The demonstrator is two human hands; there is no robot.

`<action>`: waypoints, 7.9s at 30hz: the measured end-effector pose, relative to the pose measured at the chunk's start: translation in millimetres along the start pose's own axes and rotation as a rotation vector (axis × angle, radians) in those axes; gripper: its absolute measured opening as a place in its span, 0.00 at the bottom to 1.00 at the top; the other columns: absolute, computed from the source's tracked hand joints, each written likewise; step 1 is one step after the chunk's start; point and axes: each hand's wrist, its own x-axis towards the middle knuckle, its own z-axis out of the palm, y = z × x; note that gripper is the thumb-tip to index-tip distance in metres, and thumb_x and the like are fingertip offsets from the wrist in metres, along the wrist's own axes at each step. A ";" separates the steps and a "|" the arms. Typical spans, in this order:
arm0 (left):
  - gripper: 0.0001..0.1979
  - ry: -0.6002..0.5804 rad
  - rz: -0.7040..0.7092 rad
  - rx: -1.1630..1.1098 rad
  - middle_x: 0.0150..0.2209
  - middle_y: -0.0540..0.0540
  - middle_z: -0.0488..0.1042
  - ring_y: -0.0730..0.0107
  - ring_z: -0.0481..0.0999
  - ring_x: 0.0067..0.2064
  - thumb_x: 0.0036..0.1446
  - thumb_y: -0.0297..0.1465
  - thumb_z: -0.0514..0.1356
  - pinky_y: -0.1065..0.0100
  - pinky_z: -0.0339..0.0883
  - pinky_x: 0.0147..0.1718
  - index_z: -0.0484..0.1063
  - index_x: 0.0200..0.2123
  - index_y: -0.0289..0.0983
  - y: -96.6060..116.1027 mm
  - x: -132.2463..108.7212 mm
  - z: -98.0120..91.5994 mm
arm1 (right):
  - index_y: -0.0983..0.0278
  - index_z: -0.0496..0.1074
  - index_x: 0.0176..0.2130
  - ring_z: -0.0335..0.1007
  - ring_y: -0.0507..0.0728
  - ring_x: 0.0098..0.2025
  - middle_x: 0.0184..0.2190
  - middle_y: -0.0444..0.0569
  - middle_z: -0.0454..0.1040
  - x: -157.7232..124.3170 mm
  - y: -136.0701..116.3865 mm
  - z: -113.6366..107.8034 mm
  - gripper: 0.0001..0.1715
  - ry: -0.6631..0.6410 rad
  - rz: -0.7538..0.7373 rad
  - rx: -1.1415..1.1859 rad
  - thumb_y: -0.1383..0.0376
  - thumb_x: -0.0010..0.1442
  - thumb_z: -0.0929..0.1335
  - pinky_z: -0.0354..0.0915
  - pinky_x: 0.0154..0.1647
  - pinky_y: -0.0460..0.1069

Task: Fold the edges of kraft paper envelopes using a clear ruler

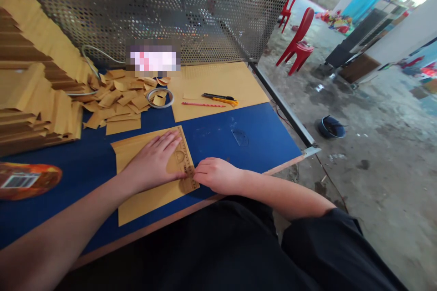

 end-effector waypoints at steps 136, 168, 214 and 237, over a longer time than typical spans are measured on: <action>0.68 0.093 0.064 0.015 0.78 0.25 0.58 0.34 0.58 0.80 0.54 0.80 0.43 0.43 0.51 0.77 0.64 0.74 0.27 -11.6 -8.4 6.5 | 0.64 0.80 0.59 0.71 0.70 0.69 0.63 0.59 0.80 35.4 63.6 -1.2 0.35 -0.026 0.119 0.230 0.45 0.63 0.80 0.63 0.72 0.67; 0.68 0.095 0.061 0.000 0.79 0.25 0.57 0.33 0.56 0.80 0.55 0.79 0.43 0.43 0.50 0.78 0.63 0.75 0.26 -10.4 -8.2 7.3 | 0.62 0.80 0.59 0.70 0.69 0.70 0.64 0.59 0.79 36.4 62.3 -3.8 0.34 -0.047 0.142 0.240 0.46 0.63 0.80 0.61 0.73 0.67; 0.64 -0.147 -0.065 0.132 0.81 0.27 0.51 0.35 0.51 0.82 0.53 0.68 0.67 0.46 0.47 0.80 0.62 0.76 0.25 9.9 1.2 -19.3 | 0.61 0.79 0.62 0.76 0.66 0.65 0.61 0.58 0.80 -3.3 81.8 -65.4 0.23 0.167 0.467 0.239 0.57 0.72 0.72 0.71 0.70 0.62; 0.68 -0.286 -0.166 0.155 0.82 0.27 0.46 0.35 0.53 0.81 0.52 0.63 0.71 0.48 0.53 0.77 0.50 0.80 0.25 30.9 14.4 -46.5 | 0.59 0.72 0.49 0.79 0.54 0.34 0.36 0.43 0.80 1.1 92.8 -30.5 0.18 0.241 0.902 0.908 0.67 0.59 0.75 0.75 0.35 0.49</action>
